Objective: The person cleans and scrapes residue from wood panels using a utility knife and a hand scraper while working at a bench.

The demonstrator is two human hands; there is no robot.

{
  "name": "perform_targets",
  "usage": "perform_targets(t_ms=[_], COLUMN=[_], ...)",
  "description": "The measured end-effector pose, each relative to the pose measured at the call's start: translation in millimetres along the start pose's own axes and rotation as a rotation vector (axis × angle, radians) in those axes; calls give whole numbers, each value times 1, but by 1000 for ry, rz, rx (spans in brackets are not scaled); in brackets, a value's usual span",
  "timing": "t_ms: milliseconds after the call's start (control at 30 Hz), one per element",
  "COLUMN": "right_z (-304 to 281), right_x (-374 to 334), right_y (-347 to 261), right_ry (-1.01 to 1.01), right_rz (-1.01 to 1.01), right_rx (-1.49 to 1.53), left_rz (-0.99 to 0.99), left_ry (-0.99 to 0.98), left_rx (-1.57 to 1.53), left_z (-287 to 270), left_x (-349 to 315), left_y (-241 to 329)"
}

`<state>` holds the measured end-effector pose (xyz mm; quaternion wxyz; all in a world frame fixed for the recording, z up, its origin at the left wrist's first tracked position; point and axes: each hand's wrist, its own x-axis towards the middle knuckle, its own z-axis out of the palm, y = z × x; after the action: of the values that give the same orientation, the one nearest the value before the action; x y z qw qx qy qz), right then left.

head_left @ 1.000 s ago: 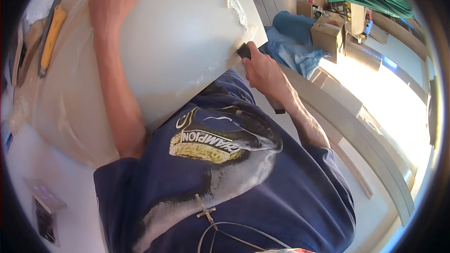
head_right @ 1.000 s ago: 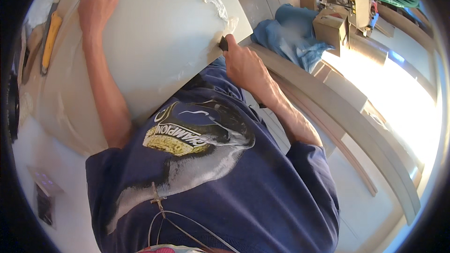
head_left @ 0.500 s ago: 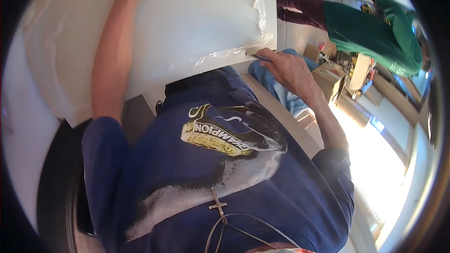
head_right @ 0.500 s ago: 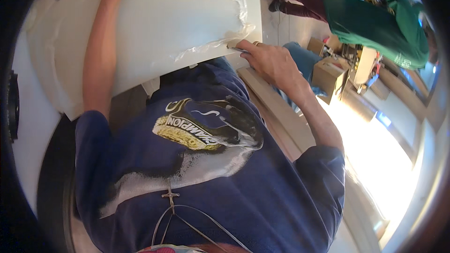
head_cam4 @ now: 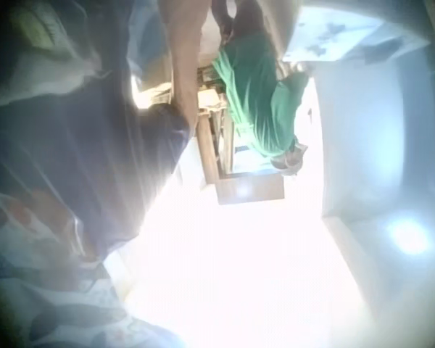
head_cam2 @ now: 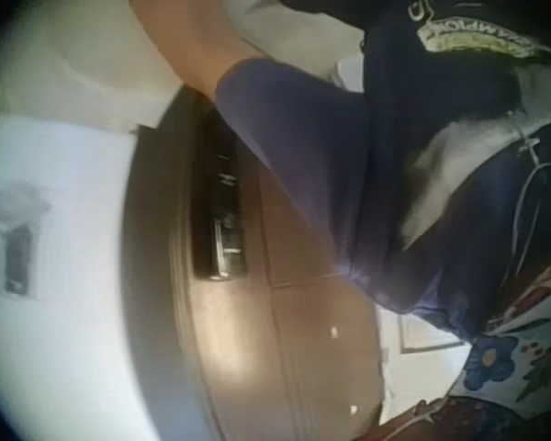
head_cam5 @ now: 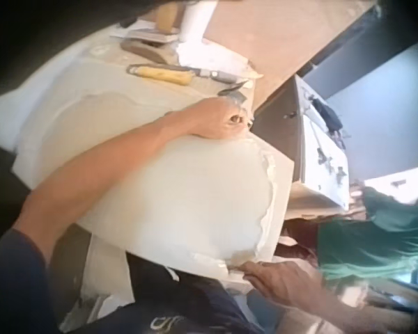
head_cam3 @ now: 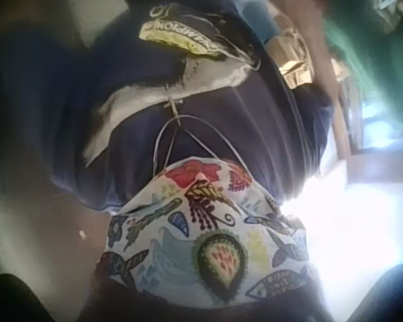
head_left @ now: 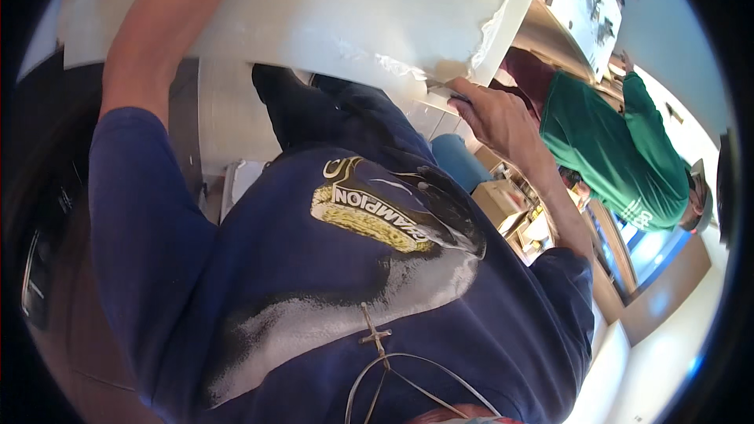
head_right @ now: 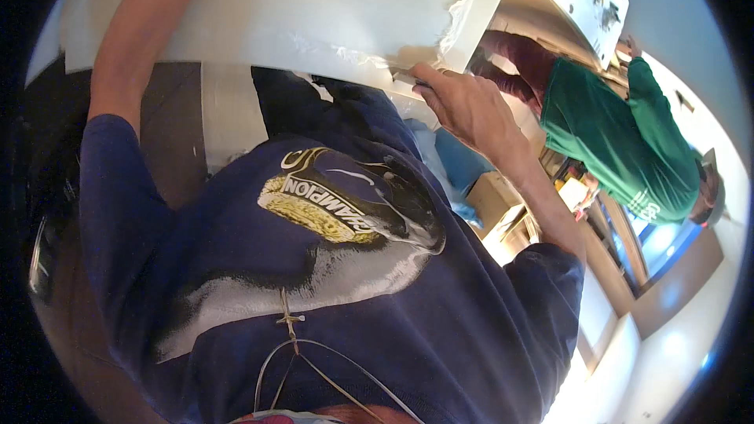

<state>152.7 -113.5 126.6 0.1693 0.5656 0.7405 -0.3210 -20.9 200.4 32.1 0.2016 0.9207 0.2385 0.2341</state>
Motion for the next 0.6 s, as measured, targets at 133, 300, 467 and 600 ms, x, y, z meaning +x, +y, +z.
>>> perform_targets(t_ms=[133,300,467,600], right_z=[0,9,2,-1], right_x=[5,3,3,11], right_y=[6,29,19,15], right_ry=[39,129,113,92], right_rz=[-29,44,-45,-49], right_rx=[60,118,37,-18], left_rz=[169,-205,-920,-976], left_ry=[260,811,1372,1319], left_rx=[51,6,-333,-871], left_z=[-25,-30,42,80], left_x=[-28,-166,-241,-236], left_y=[-2,50,120,155])
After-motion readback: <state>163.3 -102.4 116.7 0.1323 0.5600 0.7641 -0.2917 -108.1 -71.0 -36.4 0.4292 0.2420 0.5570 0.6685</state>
